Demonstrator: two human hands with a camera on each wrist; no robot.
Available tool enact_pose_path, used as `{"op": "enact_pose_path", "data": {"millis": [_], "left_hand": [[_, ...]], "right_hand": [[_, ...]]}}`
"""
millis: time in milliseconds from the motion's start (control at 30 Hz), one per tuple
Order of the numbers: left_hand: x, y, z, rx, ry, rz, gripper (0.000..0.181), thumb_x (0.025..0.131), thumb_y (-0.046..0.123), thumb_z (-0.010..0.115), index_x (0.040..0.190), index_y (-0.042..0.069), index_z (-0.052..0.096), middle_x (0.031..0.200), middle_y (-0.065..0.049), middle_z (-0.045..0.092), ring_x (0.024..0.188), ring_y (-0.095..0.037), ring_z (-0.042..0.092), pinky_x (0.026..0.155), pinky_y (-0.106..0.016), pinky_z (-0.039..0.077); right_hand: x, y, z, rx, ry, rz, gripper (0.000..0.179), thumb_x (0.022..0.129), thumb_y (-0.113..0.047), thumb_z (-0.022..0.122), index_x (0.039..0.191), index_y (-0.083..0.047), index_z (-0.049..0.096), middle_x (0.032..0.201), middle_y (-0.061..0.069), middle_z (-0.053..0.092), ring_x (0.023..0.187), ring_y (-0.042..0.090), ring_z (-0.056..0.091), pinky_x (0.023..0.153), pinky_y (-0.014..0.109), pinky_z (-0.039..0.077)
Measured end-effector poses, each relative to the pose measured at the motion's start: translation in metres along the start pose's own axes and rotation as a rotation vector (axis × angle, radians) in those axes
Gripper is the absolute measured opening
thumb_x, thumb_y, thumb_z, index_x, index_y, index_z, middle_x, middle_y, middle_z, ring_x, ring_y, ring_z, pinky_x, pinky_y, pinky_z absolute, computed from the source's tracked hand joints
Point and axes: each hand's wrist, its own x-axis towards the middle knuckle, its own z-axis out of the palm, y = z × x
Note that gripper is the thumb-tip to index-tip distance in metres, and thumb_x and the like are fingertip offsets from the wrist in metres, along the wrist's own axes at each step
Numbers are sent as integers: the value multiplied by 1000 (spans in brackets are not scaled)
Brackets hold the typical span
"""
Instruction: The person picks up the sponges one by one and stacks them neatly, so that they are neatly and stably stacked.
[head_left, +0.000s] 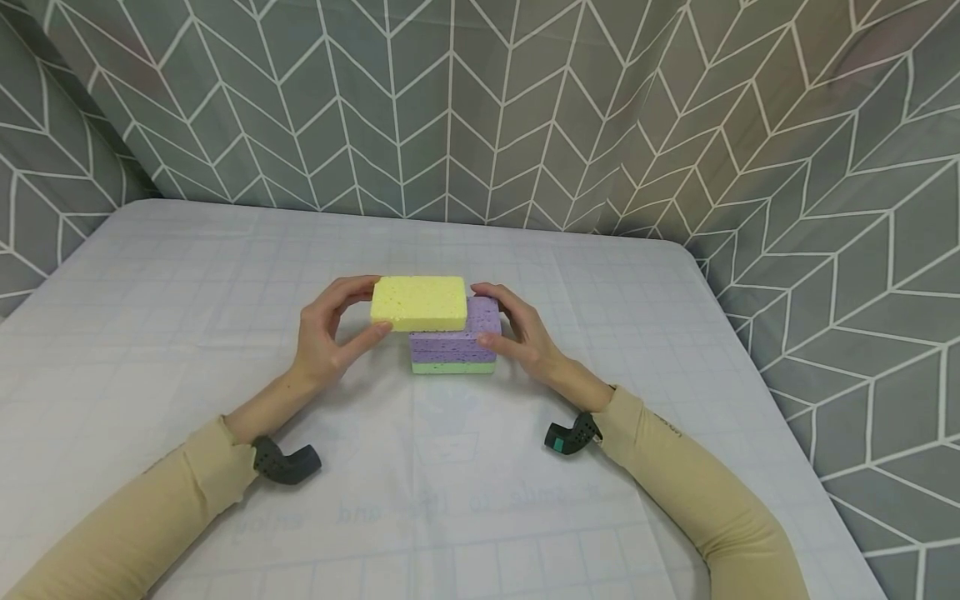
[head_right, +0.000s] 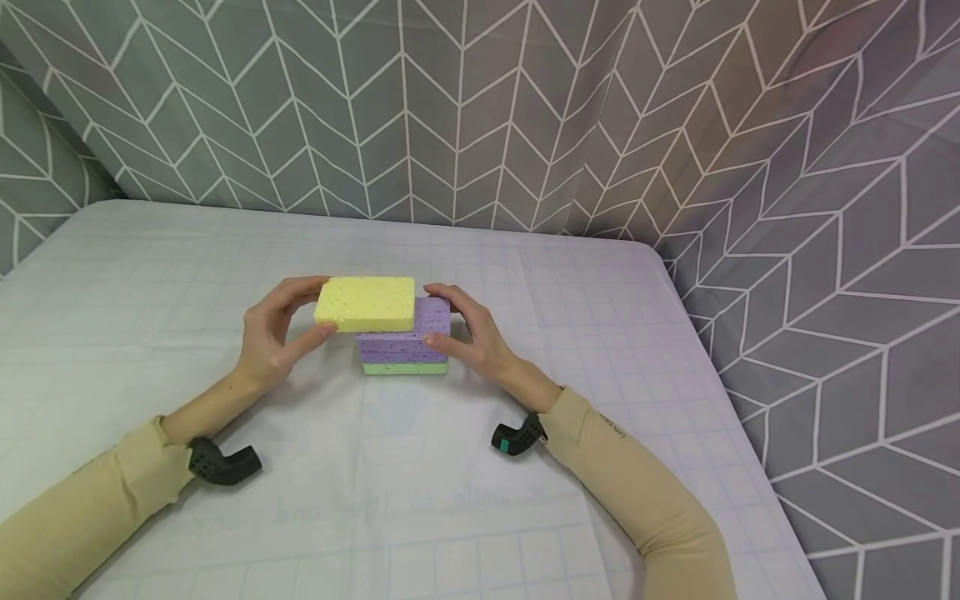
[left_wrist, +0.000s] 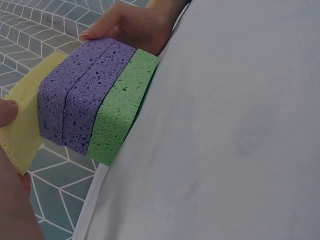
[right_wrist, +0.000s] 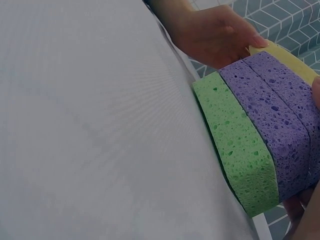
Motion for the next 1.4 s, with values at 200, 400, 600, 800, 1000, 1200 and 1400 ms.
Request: {"op": "enact_pose_path", "data": {"millis": [200,400,600,800,1000,1200,1400], "left_hand": [[-1,-2,-1,11,-28,-3,54,73,-13,72,126,-9,60,124,-26,62,114,-17,62,104,-30,52],[-2,-2,-1,19,-52,-31,57,74,-13,74,128,-7,60,127,-23,62,116,-17,61,106,-31,51],[-2,-2,0,1,-59,-51,60,73,-18,74,130,-6,60,128,-22,62,116,-17,62,108,-35,51],[-1,2,0,7,-66,-81,63,73,-19,75,132,-5,59,130,-23,61,116,-15,62,110,-33,49],[-1,3,2,1,-70,-74,64,72,-20,76,132,-6,59,131,-23,61,117,-14,61,110,-32,49],[-1,3,6,-13,-93,-68,65,73,-20,76,134,-5,57,133,-23,60,120,-16,61,111,-35,48],[-2,3,9,-5,-110,-77,66,73,-19,76,135,-3,57,134,-21,60,122,-15,60,112,-34,47]], "right_hand": [[0,-1,0,-8,-8,-11,75,87,-38,63,145,5,42,124,24,56,109,20,52,103,32,42],[0,-1,0,-15,-11,-13,84,88,-51,63,146,5,40,126,25,55,110,20,53,104,33,42],[2,1,0,-23,-12,-26,90,89,-58,62,147,6,38,126,27,56,110,20,54,103,34,43],[2,1,1,-13,-22,-39,89,89,-54,62,148,7,35,126,28,56,111,19,53,104,32,42],[2,1,0,-18,-23,-43,91,88,-55,63,148,7,35,133,28,53,116,19,51,108,36,40],[1,1,-1,-19,-21,-51,84,87,-47,62,148,6,37,140,26,50,119,20,49,115,40,36],[1,3,-2,-36,-27,-68,86,88,-51,60,149,4,36,140,25,51,120,21,51,114,41,39]]}}
